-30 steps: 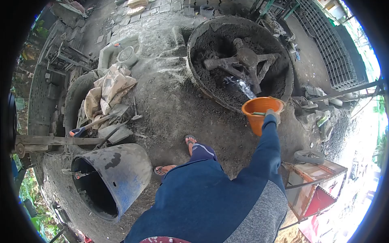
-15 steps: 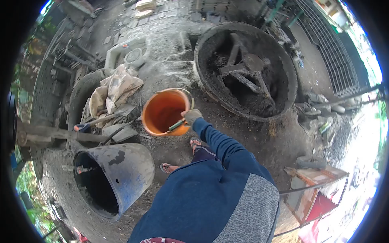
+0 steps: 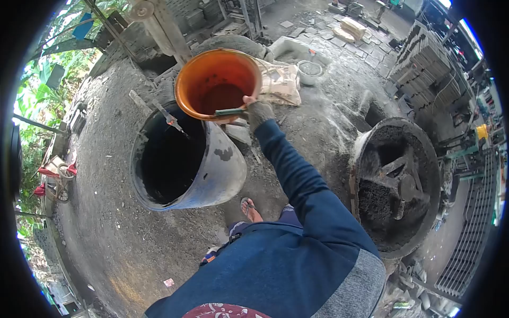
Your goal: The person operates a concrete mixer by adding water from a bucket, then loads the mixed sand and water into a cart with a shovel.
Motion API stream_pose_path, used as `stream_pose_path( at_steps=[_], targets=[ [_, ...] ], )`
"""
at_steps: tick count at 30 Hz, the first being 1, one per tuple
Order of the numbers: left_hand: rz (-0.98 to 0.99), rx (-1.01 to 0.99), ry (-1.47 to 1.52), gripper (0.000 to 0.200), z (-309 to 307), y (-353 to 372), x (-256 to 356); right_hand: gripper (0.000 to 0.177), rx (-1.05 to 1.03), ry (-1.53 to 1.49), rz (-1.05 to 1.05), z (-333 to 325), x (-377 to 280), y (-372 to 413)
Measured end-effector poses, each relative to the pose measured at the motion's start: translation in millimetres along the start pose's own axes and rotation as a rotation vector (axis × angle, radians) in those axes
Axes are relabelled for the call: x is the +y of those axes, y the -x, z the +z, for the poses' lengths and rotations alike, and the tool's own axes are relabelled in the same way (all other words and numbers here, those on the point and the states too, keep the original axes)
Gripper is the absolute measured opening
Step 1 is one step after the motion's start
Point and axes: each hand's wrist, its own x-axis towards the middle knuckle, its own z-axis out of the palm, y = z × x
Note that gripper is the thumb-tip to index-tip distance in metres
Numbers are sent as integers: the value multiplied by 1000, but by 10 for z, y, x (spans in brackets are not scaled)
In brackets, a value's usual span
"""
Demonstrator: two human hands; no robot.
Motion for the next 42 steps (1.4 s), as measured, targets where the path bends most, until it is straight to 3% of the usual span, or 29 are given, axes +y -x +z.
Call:
stream_pose_path(
  at_steps=[3, 6, 8, 9, 10, 11, 12, 18, 21, 23, 25, 26, 27, 29, 31, 32, 33, 35, 38, 42],
  targets=[
    [-116, -9, 115, 14, -172, 92, 84, 21, 9, -70, 107, 833, 128, -287],
    [-237, -53, 230, 14, -375, 143, 208, 17, -74, -122, 145, 1420, 704, -880],
    [-323, -95, 310, 14, -523, 118, 315, 19, 109, 195, -20, 1796, 1128, -1255],
    [-360, -110, 331, 14, -618, 125, 344, 24, 108, 248, 93, 1960, 1046, -1227],
    [-402, -124, 356, 14, -717, 108, 374, 30, 141, 265, 54, 2124, 1018, -1113],
    [-443, -136, 385, 14, -790, 110, 407, 34, 245, 298, -34, 2296, 1502, -1585],
    [-482, -143, 419, 14, -855, 110, 437, 36, 221, 186, -19, 2414, 1569, -1677],
    [-597, -155, 513, 13, -1134, 10, 520, 36, 380, 513, 76, 2699, 1145, -1208],
    [-627, -154, 563, 13, -1201, -86, 585, 44, 220, 415, 30, 2566, 752, -768],
    [-641, -156, 599, 13, -1229, -154, 624, 42, 163, 436, -103, 2511, 1001, -923],
    [-659, -157, 630, 13, -1253, -204, 661, 41, -38, 562, 107, 2279, 893, -459],
    [-669, -154, 653, 13, -1267, -262, 703, 43, -261, 1072, -313, 2176, 928, -212],
    [-679, -152, 671, 13, -1266, -297, 733, 39, -366, 1045, -341, 2053, 948, 158],
    [-694, -143, 712, 13, -1270, -379, 805, 31, -558, 851, -4, 1915, 897, 994],
    [-710, -129, 753, 13, -1256, -424, 882, 27, -790, 861, 284, 1799, 933, 1681],
    [-713, -123, 768, 13, -1234, -467, 938, 34, -934, 887, -10, 1658, 1206, 1935],
    [-718, -110, 790, 13, -1213, -488, 991, 33, -1049, 889, 218, 1567, 1169, 2217],
    [-722, -80, 843, 13, -1136, -513, 1084, 38, -1260, 914, 119, 1341, 1433, 2555],
    [-715, -44, 906, 14, -987, -578, 1266, 46, -1264, 988, -162, 1030, 1517, 2855],
    [-685, 17, 997, 14, -664, -582, 1523, 48, -1267, 1110, -106, 586, 1070, 3144]
  ],
)
